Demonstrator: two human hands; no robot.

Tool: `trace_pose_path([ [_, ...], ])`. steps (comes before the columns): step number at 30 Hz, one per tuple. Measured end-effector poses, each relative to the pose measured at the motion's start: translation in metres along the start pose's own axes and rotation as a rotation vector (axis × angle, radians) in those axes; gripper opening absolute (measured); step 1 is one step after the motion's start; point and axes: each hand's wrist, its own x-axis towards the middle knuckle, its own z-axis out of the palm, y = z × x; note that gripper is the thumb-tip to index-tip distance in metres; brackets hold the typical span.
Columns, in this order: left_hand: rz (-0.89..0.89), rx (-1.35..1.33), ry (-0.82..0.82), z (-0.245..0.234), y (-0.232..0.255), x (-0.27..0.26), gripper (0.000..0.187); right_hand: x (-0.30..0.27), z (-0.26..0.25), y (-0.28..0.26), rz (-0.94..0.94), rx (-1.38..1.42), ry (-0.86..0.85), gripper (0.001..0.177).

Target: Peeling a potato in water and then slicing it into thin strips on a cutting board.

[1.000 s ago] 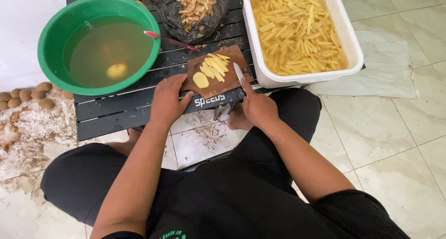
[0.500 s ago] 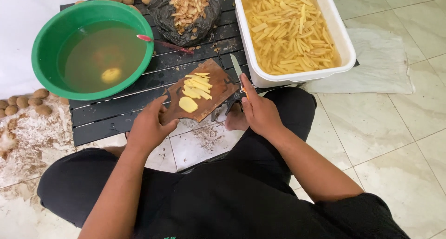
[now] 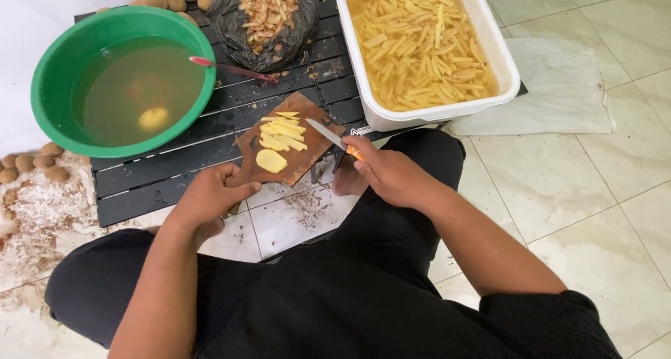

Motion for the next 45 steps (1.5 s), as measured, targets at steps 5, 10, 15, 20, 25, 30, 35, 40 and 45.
trace_pose_path([
  [5, 0.051, -0.123, 0.057, -0.005, 0.01, 0.003, 0.021, -0.019, -0.038, -0.007, -0.09, 0.033, 0.097, 0.047],
  [10, 0.134, -0.19, 0.119, -0.019, 0.052, 0.004, 0.021, -0.034, -0.06, -0.004, -0.202, 0.141, 0.211, 0.047],
  [15, 0.278, -0.144, 0.06, -0.005, 0.117, 0.017, 0.023, -0.043, -0.069, -0.03, -0.288, 0.136, 0.204, 0.045],
  [20, 0.338, -0.089, -0.017, 0.032, 0.148, 0.043, 0.02, -0.04, -0.073, -0.014, -0.209, 0.062, 0.208, 0.045],
  [25, 0.391, -0.073, -0.083, 0.055, 0.166, 0.051, 0.022, -0.046, -0.085, -0.002, -0.07, 0.181, 0.197, 0.044],
  [30, 0.477, -0.007, -0.098, 0.07, 0.163, 0.067, 0.025, -0.045, -0.089, 0.017, 0.025, 0.211, 0.234, 0.042],
  [35, 0.514, -0.029, -0.106, 0.078, 0.16, 0.072, 0.024, -0.042, -0.089, 0.032, 0.033, 0.257, 0.243, 0.04],
  [40, 0.504, -0.01, -0.1, 0.082, 0.157, 0.077, 0.025, -0.035, -0.081, 0.064, 0.031, 0.317, 0.267, 0.039],
  [45, 0.516, 0.002, -0.13, 0.082, 0.163, 0.066, 0.024, -0.025, -0.079, 0.092, -0.04, 0.526, 0.258, 0.038],
])
